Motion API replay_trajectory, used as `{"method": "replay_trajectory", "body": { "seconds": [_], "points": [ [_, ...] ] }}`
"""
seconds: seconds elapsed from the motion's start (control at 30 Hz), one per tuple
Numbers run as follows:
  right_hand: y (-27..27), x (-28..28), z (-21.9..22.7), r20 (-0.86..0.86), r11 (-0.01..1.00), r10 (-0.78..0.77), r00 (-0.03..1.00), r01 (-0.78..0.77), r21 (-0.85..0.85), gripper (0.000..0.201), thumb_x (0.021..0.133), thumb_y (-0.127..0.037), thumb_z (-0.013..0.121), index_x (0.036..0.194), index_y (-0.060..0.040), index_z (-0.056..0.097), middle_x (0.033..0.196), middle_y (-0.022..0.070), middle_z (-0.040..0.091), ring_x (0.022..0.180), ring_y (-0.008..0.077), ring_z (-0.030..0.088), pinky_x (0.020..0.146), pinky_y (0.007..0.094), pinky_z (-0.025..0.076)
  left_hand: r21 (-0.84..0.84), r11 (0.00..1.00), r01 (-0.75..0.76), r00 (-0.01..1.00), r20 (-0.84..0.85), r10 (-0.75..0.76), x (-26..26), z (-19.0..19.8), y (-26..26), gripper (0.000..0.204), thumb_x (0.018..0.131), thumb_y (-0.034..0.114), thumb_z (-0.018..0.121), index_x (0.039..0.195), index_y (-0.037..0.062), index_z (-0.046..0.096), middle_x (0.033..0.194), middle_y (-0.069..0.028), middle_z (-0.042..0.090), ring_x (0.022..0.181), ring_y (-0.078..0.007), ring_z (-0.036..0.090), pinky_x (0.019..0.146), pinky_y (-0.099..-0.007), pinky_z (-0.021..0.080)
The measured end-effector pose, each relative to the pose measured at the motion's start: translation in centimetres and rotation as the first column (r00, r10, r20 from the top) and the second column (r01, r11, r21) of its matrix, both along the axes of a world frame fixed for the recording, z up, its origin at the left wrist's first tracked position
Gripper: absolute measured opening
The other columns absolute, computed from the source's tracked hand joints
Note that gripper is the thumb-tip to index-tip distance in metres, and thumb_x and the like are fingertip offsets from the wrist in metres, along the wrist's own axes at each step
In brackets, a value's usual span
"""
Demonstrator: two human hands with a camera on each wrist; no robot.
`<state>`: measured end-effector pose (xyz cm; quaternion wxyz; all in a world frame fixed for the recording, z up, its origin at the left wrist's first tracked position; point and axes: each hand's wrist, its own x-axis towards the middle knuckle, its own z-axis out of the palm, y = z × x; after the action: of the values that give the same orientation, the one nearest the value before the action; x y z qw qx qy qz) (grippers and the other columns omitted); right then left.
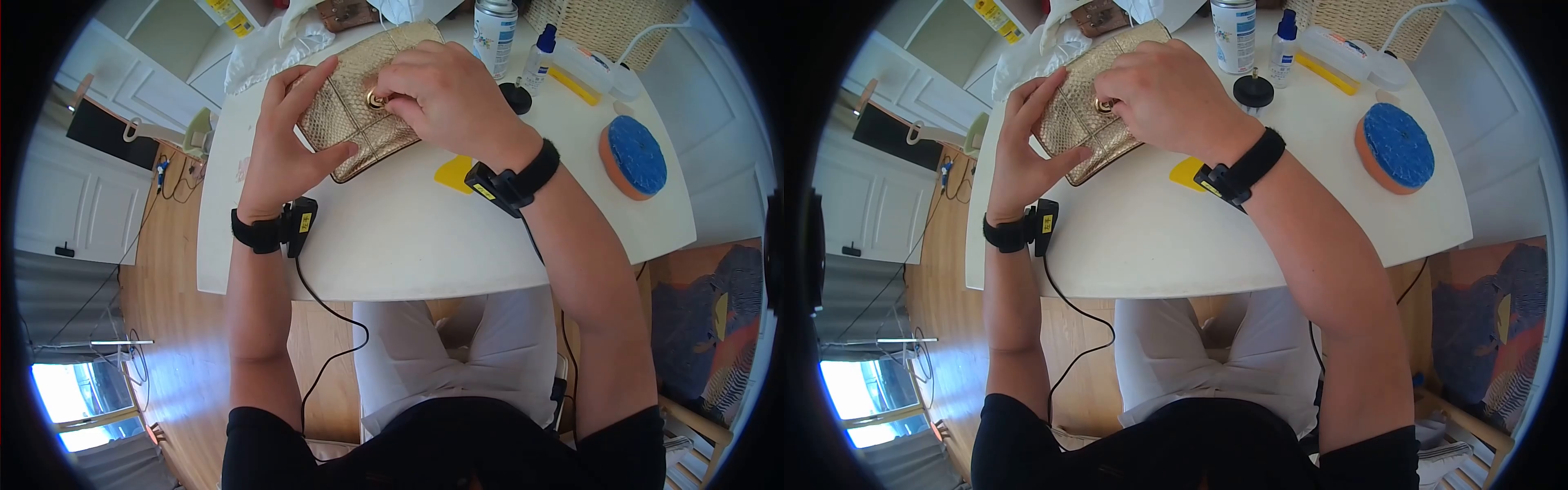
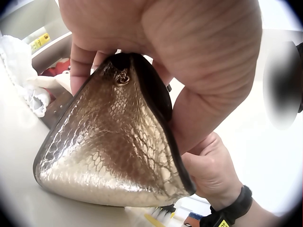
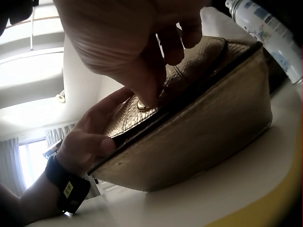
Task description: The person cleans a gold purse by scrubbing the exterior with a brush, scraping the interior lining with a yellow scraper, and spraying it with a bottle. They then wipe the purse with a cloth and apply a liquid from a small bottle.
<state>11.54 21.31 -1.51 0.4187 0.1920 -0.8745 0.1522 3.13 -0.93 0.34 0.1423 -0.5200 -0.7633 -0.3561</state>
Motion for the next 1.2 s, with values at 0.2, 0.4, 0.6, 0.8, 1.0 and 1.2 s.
{"method": "replay_trajectory", "body": {
  "seconds": [0.2,0.4,0.6,0.8,1.0,1.2],
  "points": [
    [0.2,0.0,0.3,0.032,1.000,-0.027,0.999,0.026,0.016,0.010,0.080,-0.015,0.076,0.085,-0.0082,0.071,0.080,0.0052,0.067,0.083,0.0276,0.065,0.074,0.0401,0.051,-0.008,1.000,0.003,0.999,0.054,-0.003,0.2,0.4,0.0,0.091,0.059,0.003,0.086,0.145,0.0127,0.056,0.131,-0.0138,0.052,0.124,-0.0298,0.054,0.106,-0.0373,0.046],
    [-0.4,0.6,0.3,0.075,0.994,-0.020,0.997,0.028,-0.103,0.012,0.079,-0.020,0.076,0.083,-0.0092,0.072,0.078,0.0054,0.068,0.081,0.0284,0.065,0.072,0.0413,0.053,-0.001,1.000,0.012,0.998,0.068,-0.012,0.1,0.3,0.0,0.091,0.059,0.002,0.085,0.145,0.0132,0.057,0.131,-0.0128,0.052,0.122,-0.0283,0.055,0.103,-0.0365,0.047],
    [-1.1,0.7,0.1,0.042,0.984,-0.094,0.995,0.100,-0.150,0.015,0.076,-0.023,0.076,0.079,-0.0095,0.070,0.075,0.0076,0.067,0.080,0.0297,0.066,0.072,0.0438,0.054,-0.004,1.000,0.006,0.998,0.070,-0.006,0.2,0.4,0.0,0.091,0.060,0.002,0.086,0.145,0.0141,0.057,0.130,-0.0120,0.052,0.120,-0.0271,0.056,0.101,-0.0361,0.048],
    [-1.7,1.3,0.4,0.139,0.973,-0.204,0.969,0.217,-0.083,0.015,0.079,-0.022,0.072,0.076,-0.0080,0.067,0.074,0.0092,0.067,0.078,0.0305,0.067,0.071,0.0452,0.053,-0.004,1.000,0.000,0.995,0.098,0.001,0.2,0.4,0.0,0.090,0.060,0.002,0.086,0.144,0.0143,0.057,0.131,-0.0119,0.052,0.120,-0.0268,0.056,0.100,-0.0360,0.049],
    [-2.1,0.8,0.0,0.057,0.972,-0.220,0.974,0.223,-0.074,0.019,0.082,-0.021,0.074,0.075,-0.0068,0.063,0.074,0.0089,0.064,0.073,0.0312,0.064,0.065,0.0438,0.051,-0.001,1.000,0.002,0.997,0.076,-0.002,0.2,0.3,0.0,0.089,0.060,0.003,0.085,0.144,0.0142,0.058,0.131,-0.0118,0.051,0.121,-0.0273,0.055,0.101,-0.0358,0.049],
    [-2.1,0.6,-0.3,0.060,0.971,-0.232,0.971,0.234,-0.043,0.016,0.083,-0.022,0.069,0.074,-0.0087,0.067,0.073,0.0083,0.067,0.073,0.0309,0.066,0.069,0.0441,0.050,-0.001,1.000,0.003,0.996,0.088,-0.003,0.1,0.2,0.1,0.089,0.061,0.003,0.085,0.144,0.0132,0.057,0.132,-0.0118,0.050,0.122,-0.0271,0.055,0.101,-0.0358,0.048]
  ]
}}
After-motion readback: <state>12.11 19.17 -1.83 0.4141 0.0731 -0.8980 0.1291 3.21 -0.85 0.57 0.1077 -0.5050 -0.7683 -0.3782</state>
